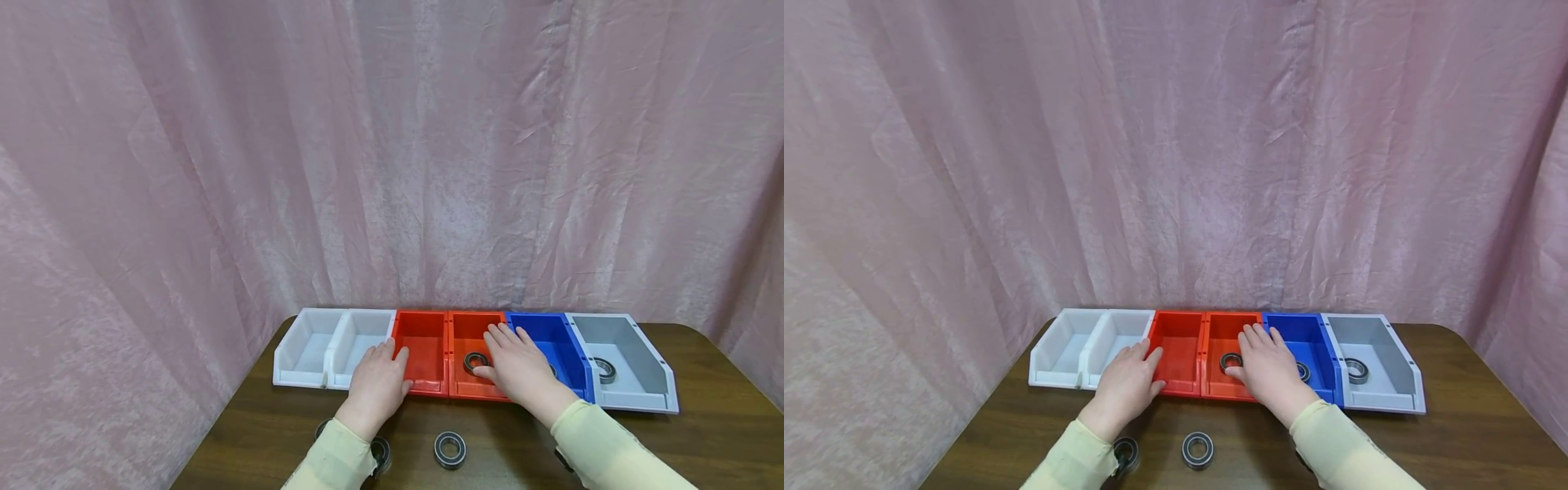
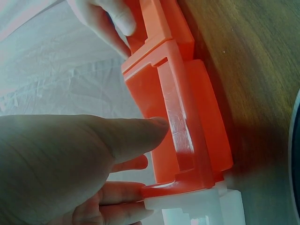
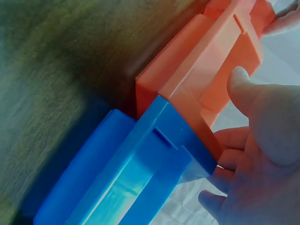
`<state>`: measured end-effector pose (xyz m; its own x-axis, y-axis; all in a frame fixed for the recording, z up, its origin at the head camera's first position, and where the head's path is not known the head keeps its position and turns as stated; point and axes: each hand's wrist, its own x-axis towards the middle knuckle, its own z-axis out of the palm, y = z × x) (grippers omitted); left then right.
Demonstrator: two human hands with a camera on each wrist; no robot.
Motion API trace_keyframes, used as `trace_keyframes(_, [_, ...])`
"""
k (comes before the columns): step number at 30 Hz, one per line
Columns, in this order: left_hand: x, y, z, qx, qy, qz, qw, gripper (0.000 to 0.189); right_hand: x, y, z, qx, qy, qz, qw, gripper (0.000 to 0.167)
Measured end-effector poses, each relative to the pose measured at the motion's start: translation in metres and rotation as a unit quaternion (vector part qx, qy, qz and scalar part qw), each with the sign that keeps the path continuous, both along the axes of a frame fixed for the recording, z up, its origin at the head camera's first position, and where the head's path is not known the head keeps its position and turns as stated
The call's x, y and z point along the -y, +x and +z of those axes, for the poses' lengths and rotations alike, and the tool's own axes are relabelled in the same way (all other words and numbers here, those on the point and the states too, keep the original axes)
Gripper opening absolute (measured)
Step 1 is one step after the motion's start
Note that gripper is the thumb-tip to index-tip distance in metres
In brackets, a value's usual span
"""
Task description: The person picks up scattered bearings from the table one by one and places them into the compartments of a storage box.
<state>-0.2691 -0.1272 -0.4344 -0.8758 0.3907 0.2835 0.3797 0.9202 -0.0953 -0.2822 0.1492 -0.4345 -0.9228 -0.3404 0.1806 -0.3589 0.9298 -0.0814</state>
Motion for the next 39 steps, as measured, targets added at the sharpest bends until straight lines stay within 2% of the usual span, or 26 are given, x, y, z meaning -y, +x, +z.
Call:
trace_keyframes(4, [0.0, 0.0, 0.0, -0.001, -0.001, 0.0, 1.0, 0.069, -0.003, 0.007, 0.0, -0.005, -0.002, 0.005, 1.0, 0.074])
trace_keyframes(10, [0.0, 0.0, -0.001, -0.009, -0.007, -0.001, 0.9999, 0.067, -0.008, 0.017, 0.0, -0.037, -0.014, 0.022, 0.999, 0.072])
trace_keyframes(18, [0.0, -0.001, -0.003, 0.0, -0.002, 0.001, 1.0, 0.068, -0.011, 0.03, 0.001, -0.079, -0.006, 0.03, 0.9964, 0.068])
trace_keyframes(32, [0.0, -0.001, -0.002, -0.003, -0.001, -0.001, 1.0, 0.069, -0.017, 0.04, 0.001, -0.088, -0.002, 0.034, 0.9956, 0.068])
trace_keyframes(39, [0.0, 0.0, -0.001, 0.006, 0.003, 0.001, 1.0, 0.069, -0.017, 0.042, 0.002, -0.074, -0.007, 0.032, 0.9967, 0.067])
